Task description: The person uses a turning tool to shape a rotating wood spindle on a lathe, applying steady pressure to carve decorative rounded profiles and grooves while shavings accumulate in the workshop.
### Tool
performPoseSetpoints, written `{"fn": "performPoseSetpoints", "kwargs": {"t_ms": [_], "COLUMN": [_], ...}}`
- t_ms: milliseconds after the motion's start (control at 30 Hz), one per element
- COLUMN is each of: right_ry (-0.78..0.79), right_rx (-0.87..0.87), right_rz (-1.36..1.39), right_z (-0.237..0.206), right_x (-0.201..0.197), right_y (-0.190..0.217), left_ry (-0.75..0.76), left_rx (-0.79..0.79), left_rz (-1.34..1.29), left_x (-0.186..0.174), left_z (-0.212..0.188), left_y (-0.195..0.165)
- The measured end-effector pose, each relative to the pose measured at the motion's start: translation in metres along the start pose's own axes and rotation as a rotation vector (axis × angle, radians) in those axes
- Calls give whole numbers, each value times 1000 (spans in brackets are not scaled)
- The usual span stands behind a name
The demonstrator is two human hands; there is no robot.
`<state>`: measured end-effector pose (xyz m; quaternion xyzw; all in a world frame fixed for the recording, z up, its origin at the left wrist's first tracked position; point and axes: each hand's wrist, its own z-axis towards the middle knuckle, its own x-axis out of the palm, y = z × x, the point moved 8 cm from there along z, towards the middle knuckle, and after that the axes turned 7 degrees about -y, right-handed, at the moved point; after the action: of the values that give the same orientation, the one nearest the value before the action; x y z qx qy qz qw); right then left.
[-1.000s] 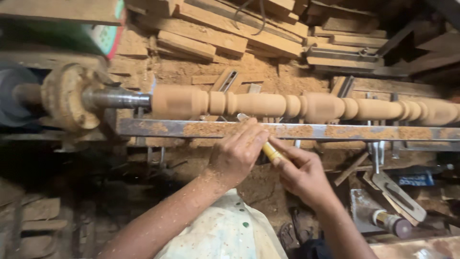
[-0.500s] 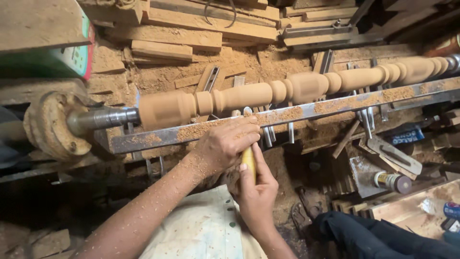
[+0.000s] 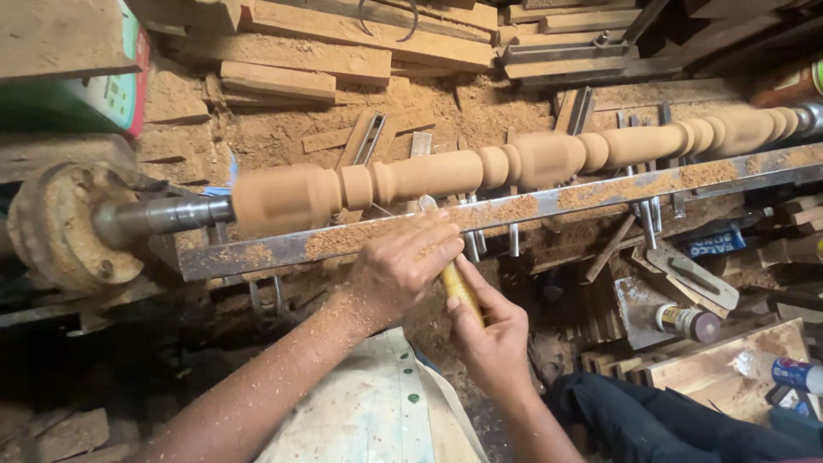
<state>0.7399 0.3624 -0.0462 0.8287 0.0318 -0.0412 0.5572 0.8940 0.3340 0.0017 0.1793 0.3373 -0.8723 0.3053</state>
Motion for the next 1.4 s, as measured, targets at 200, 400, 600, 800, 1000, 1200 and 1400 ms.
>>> {"fn": "performPoseSetpoints", "kwargs": {"t_ms": [200, 400, 600, 800, 1000, 1200, 1400], "right_ry": [75, 147, 234, 281, 316, 7, -114], "right_rx": [46, 71, 69, 53, 133, -60, -207], "right_rz": [-90, -118, -78, -142, -176, -15, 88], "right_z": [15, 27, 39, 43, 49, -11, -29], "right_x": [-13, -22, -23, -19, -25, 11, 36], "right_y": [2, 4, 5, 11, 12, -2, -9], "left_ry": [27, -18, -67, -63, -138, -19, 83], "left_rx": [-59, -88, -116, -146, -186, -26, 23], "left_rz": [50, 119, 166, 218, 274, 27, -104], "left_x": [5, 6, 10, 15, 21, -4, -15], "left_z": [3, 5, 2, -12, -15, -10, -2], "left_y": [-6, -12, -13, -9, -9, -7, 4]}}
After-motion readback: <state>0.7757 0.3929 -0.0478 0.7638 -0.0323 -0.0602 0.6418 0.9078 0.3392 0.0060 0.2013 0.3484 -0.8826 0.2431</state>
